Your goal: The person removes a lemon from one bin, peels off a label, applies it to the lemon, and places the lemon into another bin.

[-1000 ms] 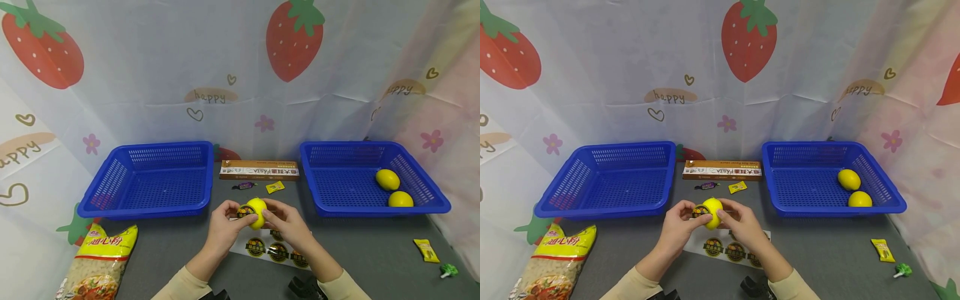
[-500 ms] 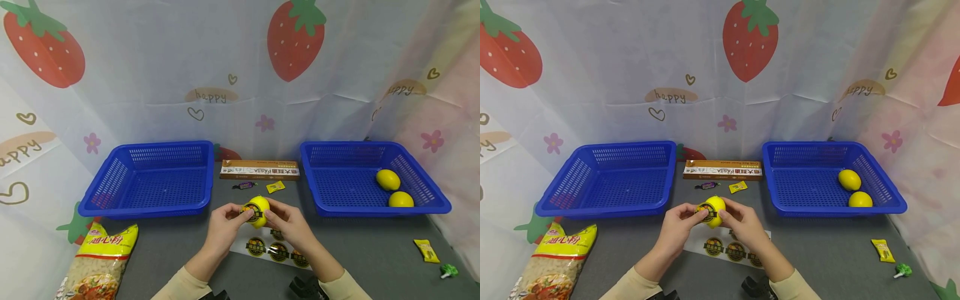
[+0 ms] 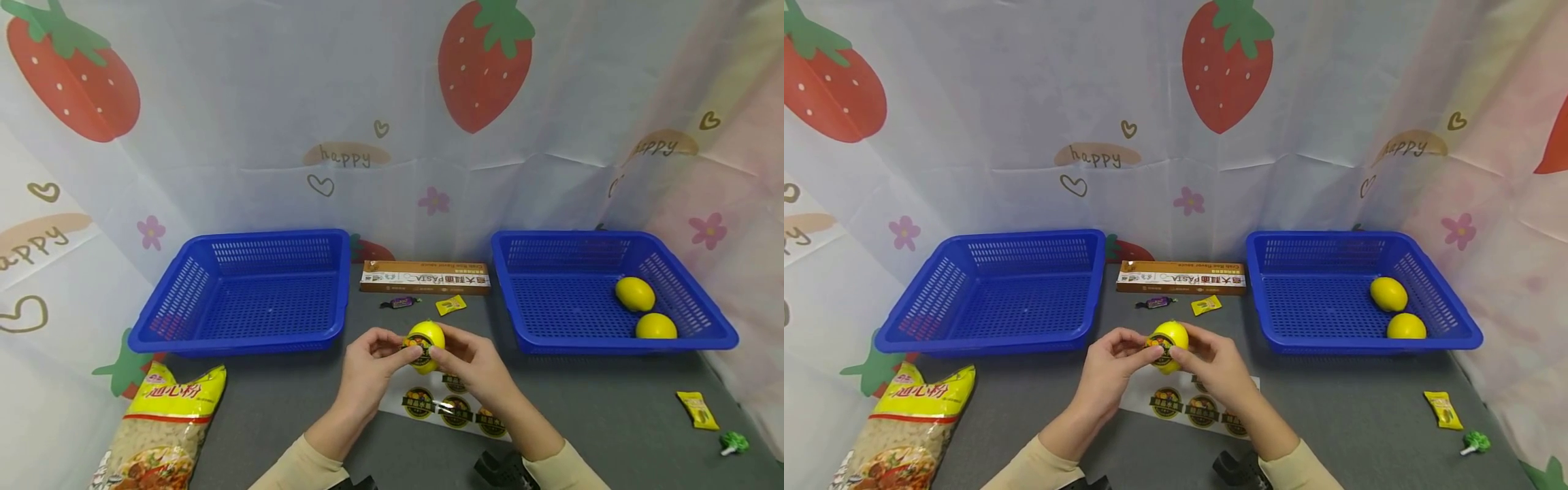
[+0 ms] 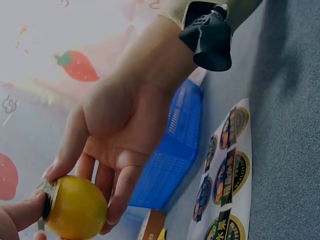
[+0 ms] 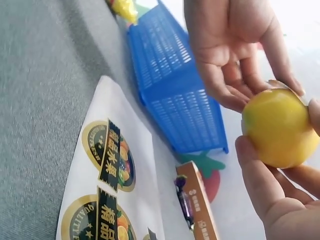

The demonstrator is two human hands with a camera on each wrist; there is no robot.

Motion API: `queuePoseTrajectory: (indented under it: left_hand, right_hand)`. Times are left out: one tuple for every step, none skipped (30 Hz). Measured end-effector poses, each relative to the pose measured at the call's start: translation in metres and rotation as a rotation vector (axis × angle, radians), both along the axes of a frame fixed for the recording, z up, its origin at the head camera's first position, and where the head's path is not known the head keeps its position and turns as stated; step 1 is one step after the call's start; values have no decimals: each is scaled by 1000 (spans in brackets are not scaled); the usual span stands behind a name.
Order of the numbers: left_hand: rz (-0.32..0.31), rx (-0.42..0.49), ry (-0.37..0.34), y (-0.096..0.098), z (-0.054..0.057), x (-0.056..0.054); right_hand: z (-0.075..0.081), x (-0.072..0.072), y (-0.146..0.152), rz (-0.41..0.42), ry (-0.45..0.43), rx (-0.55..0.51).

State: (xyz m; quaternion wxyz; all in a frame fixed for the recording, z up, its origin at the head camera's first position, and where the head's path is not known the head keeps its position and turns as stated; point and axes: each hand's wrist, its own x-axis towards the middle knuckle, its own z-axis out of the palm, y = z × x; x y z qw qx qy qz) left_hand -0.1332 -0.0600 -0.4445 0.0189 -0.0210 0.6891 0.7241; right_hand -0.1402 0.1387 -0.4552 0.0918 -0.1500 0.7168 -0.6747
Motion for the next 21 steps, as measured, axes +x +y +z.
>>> queuePoseTrajectory:
  left_hand:
    - [-8, 6, -3, 0, 0, 0]
    - [-14, 12, -9, -1, -1, 0]
    - [-21, 18, -16, -2, -1, -1]
    - [-28, 27, -26, -2, -1, -1]
    - [-35, 35, -36, -3, -2, -1]
    - [-42, 42, -45, -4, -2, -2]
    - [-48, 52, -57, -5, -2, -2]
    - [-54, 58, -63, -5, -2, -3]
    - [-56, 66, -71, -6, -2, -3]
    - [-58, 74, -79, -6, -2, -3]
    - [-58, 81, -85, -7, -2, -3]
    - [-57, 86, -90, -7, -2, -3]
    - [-56, 92, -94, -7, -2, -3]
    - [-55, 95, -93, -7, -1, -3]
    - [-52, 101, -97, -8, -1, -3]
    - [-52, 107, -97, -8, -2, -2]
    - [-51, 110, -96, -8, -1, -2]
    - [-51, 113, -94, -8, -1, -2]
    - [-53, 116, -92, -8, -2, -2]
    - [-54, 118, -92, -8, -2, -2]
    - [-54, 122, -95, -9, -2, -2]
  right_hand:
    - [0, 0, 0, 7, -8, -7]
    - [0, 0, 1, 15, -16, -17]
    - [0, 0, 1, 26, -24, -27]
    - [-1, -1, 1, 39, -31, -40]
    - [-1, -1, 2, 48, -40, -50]
    - [-1, -1, 2, 60, -48, -63]
    - [-1, -1, 2, 71, -57, -77]
    - [-1, -1, 3, 80, -67, -88]
    - [-1, -1, 3, 88, -74, -98]
    - [-1, -1, 4, 93, -82, -107]
    - [-1, -1, 4, 97, -90, -113]
    - [-1, -1, 5, 103, -98, -120]
    - [-1, -2, 6, 106, -104, -126]
    - [-2, -2, 6, 109, -109, -130]
    - [-2, -2, 7, 113, -112, -133]
    - [-2, -2, 7, 116, -116, -135]
    - [-2, -2, 8, 118, -119, -136]
    - [-2, -2, 9, 120, -123, -138]
    - [-2, -2, 9, 121, -125, -138]
    - [-3, -3, 10, 124, -126, -138]
    - [-3, -3, 11, 128, -126, -139]
